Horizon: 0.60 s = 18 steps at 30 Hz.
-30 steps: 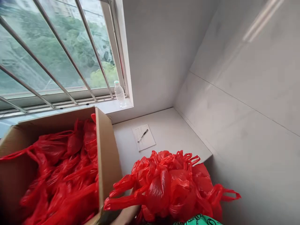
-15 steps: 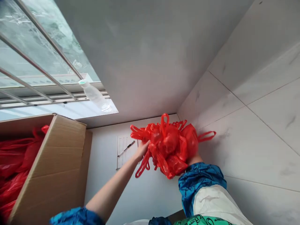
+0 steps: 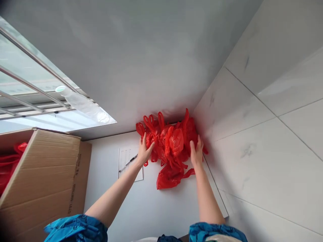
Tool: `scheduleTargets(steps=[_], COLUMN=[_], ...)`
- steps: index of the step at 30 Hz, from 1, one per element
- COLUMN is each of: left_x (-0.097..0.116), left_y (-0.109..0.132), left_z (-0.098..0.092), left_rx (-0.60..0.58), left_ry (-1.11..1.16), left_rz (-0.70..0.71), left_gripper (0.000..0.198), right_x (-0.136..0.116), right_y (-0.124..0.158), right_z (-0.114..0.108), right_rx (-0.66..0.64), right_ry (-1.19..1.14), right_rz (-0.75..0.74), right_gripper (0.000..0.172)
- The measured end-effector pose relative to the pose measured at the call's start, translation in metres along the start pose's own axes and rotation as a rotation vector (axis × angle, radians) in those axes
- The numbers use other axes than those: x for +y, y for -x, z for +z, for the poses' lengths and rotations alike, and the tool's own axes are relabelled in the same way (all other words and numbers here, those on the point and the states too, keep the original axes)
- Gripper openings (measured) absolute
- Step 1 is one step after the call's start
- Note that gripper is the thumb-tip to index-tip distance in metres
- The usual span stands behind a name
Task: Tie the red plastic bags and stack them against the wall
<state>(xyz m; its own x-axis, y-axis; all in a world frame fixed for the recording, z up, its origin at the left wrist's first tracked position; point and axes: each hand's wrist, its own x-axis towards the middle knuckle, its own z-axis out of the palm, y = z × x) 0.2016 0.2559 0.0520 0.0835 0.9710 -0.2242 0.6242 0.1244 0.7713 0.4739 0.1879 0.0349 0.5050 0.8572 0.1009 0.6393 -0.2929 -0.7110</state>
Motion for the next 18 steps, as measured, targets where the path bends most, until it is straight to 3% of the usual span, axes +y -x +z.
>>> scheduleTargets(steps=[3, 5, 7, 9, 11, 13, 16, 18], left_x=[0.007, 0.017, 0.028, 0.034, 0.028, 0.008, -0.043, -0.08], left_y=[-0.003, -0.011, -0.02, -0.025, -0.023, -0.014, 0.011, 0.028], left_z=[0.006, 0.003, -0.012, -0.044, -0.096, -0.167, -0.288, -0.356], left_rx=[-0.141, -0.222, -0.296, -0.357, -0.369, -0.305, -0.055, 0.219], left_ry=[-0.205, -0.232, -0.249, -0.25, -0.241, -0.228, -0.207, -0.197], left_rz=[0.054, 0.072, 0.093, 0.116, 0.127, 0.127, 0.088, -0.087], left_gripper=[0.073, 0.072, 0.069, 0.06, 0.047, 0.035, 0.041, 0.067], right_x=[-0.013, -0.021, -0.028, -0.034, -0.04, -0.042, -0.035, -0.028], right_y=[0.011, 0.0, -0.02, -0.035, -0.035, -0.016, 0.038, 0.083], right_z=[0.026, 0.039, 0.043, 0.04, 0.032, 0.022, 0.01, 0.005], right_rx=[-0.133, -0.158, -0.126, -0.114, -0.102, -0.076, 0.131, 0.219], right_ry=[0.074, 0.156, 0.183, 0.181, 0.173, 0.167, 0.167, 0.141], right_rz=[-0.09, -0.025, 0.074, 0.094, 0.081, 0.064, -0.016, -0.067], right_gripper=[0.092, 0.092, 0.084, 0.083, 0.083, 0.083, 0.076, 0.068])
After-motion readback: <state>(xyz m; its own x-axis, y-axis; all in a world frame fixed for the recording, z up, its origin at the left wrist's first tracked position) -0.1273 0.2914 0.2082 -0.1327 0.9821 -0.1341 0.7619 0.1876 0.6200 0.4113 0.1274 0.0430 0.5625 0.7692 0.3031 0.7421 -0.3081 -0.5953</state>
